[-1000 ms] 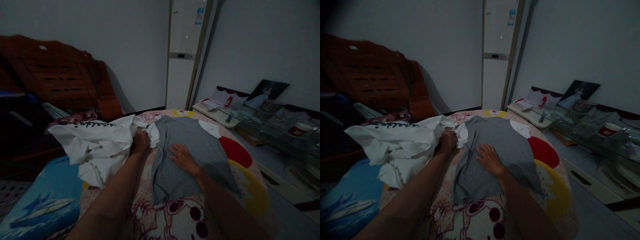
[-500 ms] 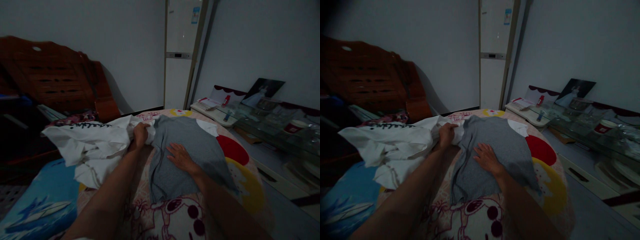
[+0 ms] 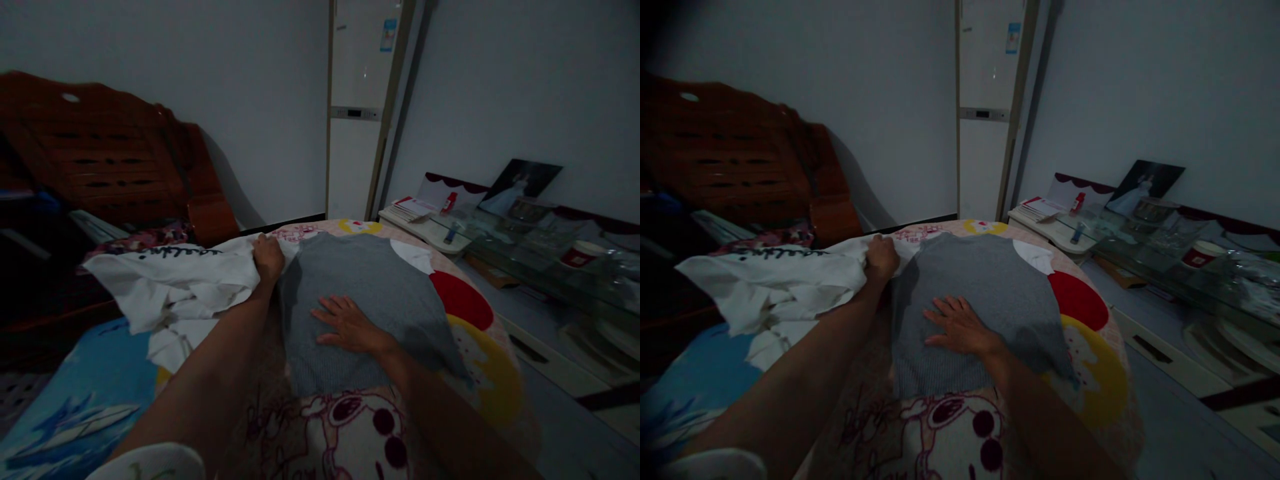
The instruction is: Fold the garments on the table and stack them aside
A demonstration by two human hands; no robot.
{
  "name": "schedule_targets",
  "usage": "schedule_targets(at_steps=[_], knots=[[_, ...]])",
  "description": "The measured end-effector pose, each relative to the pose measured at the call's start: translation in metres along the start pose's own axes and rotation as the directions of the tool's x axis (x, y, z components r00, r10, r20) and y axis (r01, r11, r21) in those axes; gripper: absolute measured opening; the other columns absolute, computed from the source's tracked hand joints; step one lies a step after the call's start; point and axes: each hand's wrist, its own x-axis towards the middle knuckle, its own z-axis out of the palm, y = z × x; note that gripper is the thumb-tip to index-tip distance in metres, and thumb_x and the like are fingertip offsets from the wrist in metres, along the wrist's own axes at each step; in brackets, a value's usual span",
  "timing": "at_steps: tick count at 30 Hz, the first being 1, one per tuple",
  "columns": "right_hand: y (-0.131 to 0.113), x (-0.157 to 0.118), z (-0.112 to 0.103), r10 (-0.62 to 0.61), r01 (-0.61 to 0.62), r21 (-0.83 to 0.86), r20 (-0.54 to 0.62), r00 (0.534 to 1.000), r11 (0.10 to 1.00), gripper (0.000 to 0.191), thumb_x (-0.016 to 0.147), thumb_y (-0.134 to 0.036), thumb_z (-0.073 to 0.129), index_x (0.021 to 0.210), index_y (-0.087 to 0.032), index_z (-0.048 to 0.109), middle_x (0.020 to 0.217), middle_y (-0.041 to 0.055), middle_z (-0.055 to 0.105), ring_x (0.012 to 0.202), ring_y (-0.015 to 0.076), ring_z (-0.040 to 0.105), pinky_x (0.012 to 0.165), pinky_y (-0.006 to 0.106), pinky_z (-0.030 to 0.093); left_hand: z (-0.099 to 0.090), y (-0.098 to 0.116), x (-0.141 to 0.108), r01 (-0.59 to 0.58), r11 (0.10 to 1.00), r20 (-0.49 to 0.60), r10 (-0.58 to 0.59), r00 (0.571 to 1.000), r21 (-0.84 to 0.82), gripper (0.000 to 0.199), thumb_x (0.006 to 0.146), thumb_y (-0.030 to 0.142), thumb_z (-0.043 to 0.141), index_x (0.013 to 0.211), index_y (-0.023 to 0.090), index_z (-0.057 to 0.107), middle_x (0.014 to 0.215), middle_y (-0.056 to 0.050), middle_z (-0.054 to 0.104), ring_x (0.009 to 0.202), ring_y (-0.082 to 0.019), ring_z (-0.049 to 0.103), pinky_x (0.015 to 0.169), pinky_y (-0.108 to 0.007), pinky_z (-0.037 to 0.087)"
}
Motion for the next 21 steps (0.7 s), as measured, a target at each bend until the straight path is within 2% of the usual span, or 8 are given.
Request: schedule_targets(at_steps=[4,6,8,12,15,17,19,21], knots=[[-0.002,0.002,0.002,0.004,-0.004,-0.012,-0.011,1.0,1.0,0.072,0.092,-0.067,0.047,0.152,-0.028,0.038,0.162,0.0107,0.029,0.149,0.0327,0.022,0.12,0.055,0.017,0.008,0.033,-0.043,-0.255,0.966,0.021,0.256,0.966,-0.043,0.047,0.089,0.011,0.044,0.136,0.004,0.048,0.155,-0.025,0.034,0.146,-0.033,0.03,0.115,-0.048,0.032],[-0.003,0.002,0.001,-0.003,0.003,-0.009,-0.035,0.999,1.0,0.071,0.091,-0.065,0.05,0.15,-0.026,0.043,0.16,0.0122,0.034,0.148,0.0339,0.026,0.119,0.056,0.018,0.018,0.045,-0.072,-0.401,0.896,0.105,0.425,0.899,-0.192,0.047,0.094,0.018,0.041,0.14,0.01,0.046,0.156,-0.019,0.037,0.145,-0.025,0.034,0.116,-0.045,0.033],[-0.001,0.003,0.001,-0.014,0.014,0.001,-0.057,0.998,1.0,0.063,0.092,-0.058,0.055,0.144,-0.022,0.051,0.155,0.0138,0.041,0.144,0.0327,0.033,0.119,0.055,0.021,0.03,0.047,-0.098,-0.445,0.848,0.193,0.507,0.84,-0.288,0.048,0.096,0.026,0.041,0.141,0.011,0.045,0.154,-0.019,0.041,0.143,-0.024,0.038,0.115,-0.045,0.034],[0.016,-0.002,-0.003,-0.032,0.04,0.081,-0.098,0.995,0.996,0.045,0.096,-0.037,0.057,0.138,-0.02,0.057,0.148,0.0105,0.052,0.138,0.0226,0.045,0.117,0.04,0.031,0.041,0.028,-0.115,-0.384,0.898,0.28,0.433,0.857,-0.215,0.049,0.096,0.03,0.042,0.139,0.009,0.049,0.149,-0.021,0.047,0.141,-0.029,0.04,0.116,-0.049,0.03],[0.043,-0.016,-0.021,0.122,-0.106,0.121,-0.133,0.984,0.987,0.039,0.094,-0.028,0.058,0.131,-0.018,0.063,0.136,0.01,0.063,0.128,0.0211,0.056,0.11,0.034,0.039,0.038,0.014,-0.104,-0.271,0.954,0.296,0.298,0.907,-0.132,0.048,0.094,0.031,0.045,0.137,0.011,0.051,0.147,-0.019,0.049,0.14,-0.029,0.041,0.115,-0.047,0.031],[0.065,-0.034,-0.039,0.338,-0.325,0.099,-0.178,0.924,0.94,0.035,0.092,-0.022,0.058,0.125,-0.017,0.067,0.126,0.0112,0.069,0.118,0.0226,0.062,0.105,0.034,0.044,0.03,0.015,-0.099,-0.224,0.966,0.294,0.253,0.922,-0.128,0.046,0.091,0.028,0.048,0.134,0.012,0.054,0.145,-0.018,0.052,0.138,-0.029,0.044,0.113,-0.045,0.034],[0.086,-0.058,-0.059,0.535,-0.544,0.053,-0.281,0.796,0.837,0.034,0.091,-0.018,0.056,0.122,-0.018,0.069,0.126,0.0118,0.069,0.118,0.0238,0.063,0.105,0.035,0.044,0.018,0.024,-0.103,-0.254,0.944,0.294,0.309,0.904,-0.211,0.043,0.088,0.024,0.051,0.129,0.015,0.058,0.139,-0.016,0.057,0.131,-0.027,0.05,0.109,-0.042,0.039],[0.106,-0.083,-0.075,0.694,-0.737,0.005,-0.34,0.635,0.676,0.034,0.088,-0.015,0.055,0.119,-0.016,0.069,0.124,0.0155,0.068,0.118,0.0268,0.062,0.103,0.037,0.045,0.0,0.041,-0.114,-0.336,0.871,0.31,0.451,0.837,-0.359,0.034,0.086,0.024,0.053,0.118,0.018,0.064,0.126,-0.012,0.065,0.116,-0.024,0.06,0.1,-0.037,0.045]])
